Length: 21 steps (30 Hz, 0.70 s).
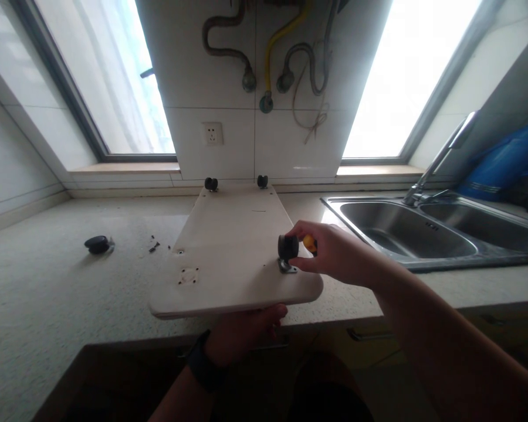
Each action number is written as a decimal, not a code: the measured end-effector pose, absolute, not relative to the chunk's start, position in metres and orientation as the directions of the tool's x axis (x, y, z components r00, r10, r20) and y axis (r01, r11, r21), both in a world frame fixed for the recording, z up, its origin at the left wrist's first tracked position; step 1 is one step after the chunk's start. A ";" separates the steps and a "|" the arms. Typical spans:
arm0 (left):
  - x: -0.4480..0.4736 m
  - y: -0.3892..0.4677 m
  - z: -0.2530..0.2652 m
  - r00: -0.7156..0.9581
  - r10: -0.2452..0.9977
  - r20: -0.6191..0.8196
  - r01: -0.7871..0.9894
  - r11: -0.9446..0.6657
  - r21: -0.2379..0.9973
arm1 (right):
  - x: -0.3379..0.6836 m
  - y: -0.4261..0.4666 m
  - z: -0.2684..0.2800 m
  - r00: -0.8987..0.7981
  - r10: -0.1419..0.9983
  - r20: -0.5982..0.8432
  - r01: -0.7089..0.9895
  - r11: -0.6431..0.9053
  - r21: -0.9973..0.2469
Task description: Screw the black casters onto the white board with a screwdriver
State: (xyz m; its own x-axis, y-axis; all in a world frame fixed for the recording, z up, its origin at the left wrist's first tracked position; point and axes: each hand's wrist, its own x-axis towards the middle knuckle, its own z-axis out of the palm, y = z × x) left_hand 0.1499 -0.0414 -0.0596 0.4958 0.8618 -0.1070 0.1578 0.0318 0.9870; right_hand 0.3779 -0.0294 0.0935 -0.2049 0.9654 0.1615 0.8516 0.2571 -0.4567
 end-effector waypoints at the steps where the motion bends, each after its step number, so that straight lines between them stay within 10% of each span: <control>1: 0.150 -0.041 -0.060 0.496 0.862 -0.105 0.153 0.032 0.988 | 0.378 -0.029 0.093 -0.207 0.965 0.161 0.850 0.258 -0.460; 21: 0.149 -0.039 -0.067 0.524 0.850 -0.051 0.071 0.016 0.997 | 0.384 -0.031 0.100 -0.235 0.967 0.103 0.819 0.254 -0.514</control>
